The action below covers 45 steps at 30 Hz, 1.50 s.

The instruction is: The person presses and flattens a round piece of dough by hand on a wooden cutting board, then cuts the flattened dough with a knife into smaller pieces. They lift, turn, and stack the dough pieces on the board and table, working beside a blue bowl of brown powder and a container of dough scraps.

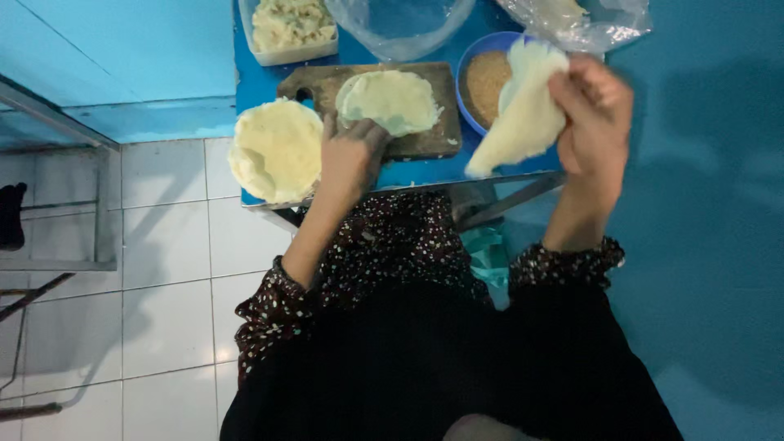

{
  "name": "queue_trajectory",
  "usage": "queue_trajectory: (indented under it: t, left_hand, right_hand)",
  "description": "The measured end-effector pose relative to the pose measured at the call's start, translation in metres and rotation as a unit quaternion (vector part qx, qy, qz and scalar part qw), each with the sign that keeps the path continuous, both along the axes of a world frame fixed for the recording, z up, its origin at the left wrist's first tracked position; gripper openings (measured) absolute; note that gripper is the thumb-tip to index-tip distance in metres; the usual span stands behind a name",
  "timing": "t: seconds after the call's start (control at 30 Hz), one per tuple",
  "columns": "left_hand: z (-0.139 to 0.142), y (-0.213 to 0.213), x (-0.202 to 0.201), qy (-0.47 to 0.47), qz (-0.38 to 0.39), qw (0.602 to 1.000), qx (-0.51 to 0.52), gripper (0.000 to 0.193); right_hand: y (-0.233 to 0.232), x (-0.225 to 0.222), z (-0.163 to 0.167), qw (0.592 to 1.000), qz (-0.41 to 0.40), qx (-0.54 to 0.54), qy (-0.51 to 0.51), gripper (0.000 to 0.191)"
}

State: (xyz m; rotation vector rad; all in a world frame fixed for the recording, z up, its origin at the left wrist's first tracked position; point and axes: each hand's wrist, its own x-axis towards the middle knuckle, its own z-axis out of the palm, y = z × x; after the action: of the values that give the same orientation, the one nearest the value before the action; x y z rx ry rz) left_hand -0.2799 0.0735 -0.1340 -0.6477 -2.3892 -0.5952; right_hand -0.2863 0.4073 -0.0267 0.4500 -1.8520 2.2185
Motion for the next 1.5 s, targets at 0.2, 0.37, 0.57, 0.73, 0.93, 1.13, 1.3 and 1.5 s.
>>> queue_trajectory:
  t: [0.2, 0.37, 0.57, 0.73, 0.93, 1.13, 1.3, 1.5]
  left_hand:
    - [0.021, 0.0, -0.012, -0.071, -0.008, 0.997, -0.003, 0.01]
    - [0.022, 0.0, -0.024, -0.1, -0.002, 0.995, -0.023, 0.004]
    - [0.023, -0.022, -0.047, -0.253, -0.078, 0.946, 0.185, 0.013]
    - [0.017, -0.025, -0.057, -0.309, -0.065, 0.93, 0.189, 0.015]
    - [0.016, 0.004, -0.042, -0.142, -0.007, 0.972, 0.188, 0.011]
    - [0.023, 0.009, -0.037, -0.148, 0.025, 0.971, 0.184, 0.013]
    - [0.043, -0.024, -0.052, -0.103, -0.051, 0.992, 0.042, 0.012]
    - [0.041, -0.02, -0.02, 0.042, -0.107, 0.961, -0.252, 0.016]
  right_hand:
    - [0.03, 0.047, -0.044, 0.992, 0.02, -0.059, -0.114, 0.009]
    - [0.045, 0.061, -0.077, 0.984, 0.038, -0.097, -0.145, 0.008]
    - [0.046, 0.06, -0.09, 0.978, 0.018, -0.111, -0.175, 0.01]
    - [0.04, 0.056, -0.091, 0.979, 0.028, -0.115, -0.167, 0.01]
    - [0.038, 0.055, -0.089, 0.978, 0.022, -0.12, -0.17, 0.011]
    - [0.034, 0.053, -0.09, 0.98, 0.014, -0.094, -0.175, 0.012]
    - [0.027, 0.039, -0.086, 0.982, 0.021, -0.105, -0.157, 0.012]
    - [0.019, 0.035, -0.089, 0.981, 0.027, -0.111, -0.155, 0.012]
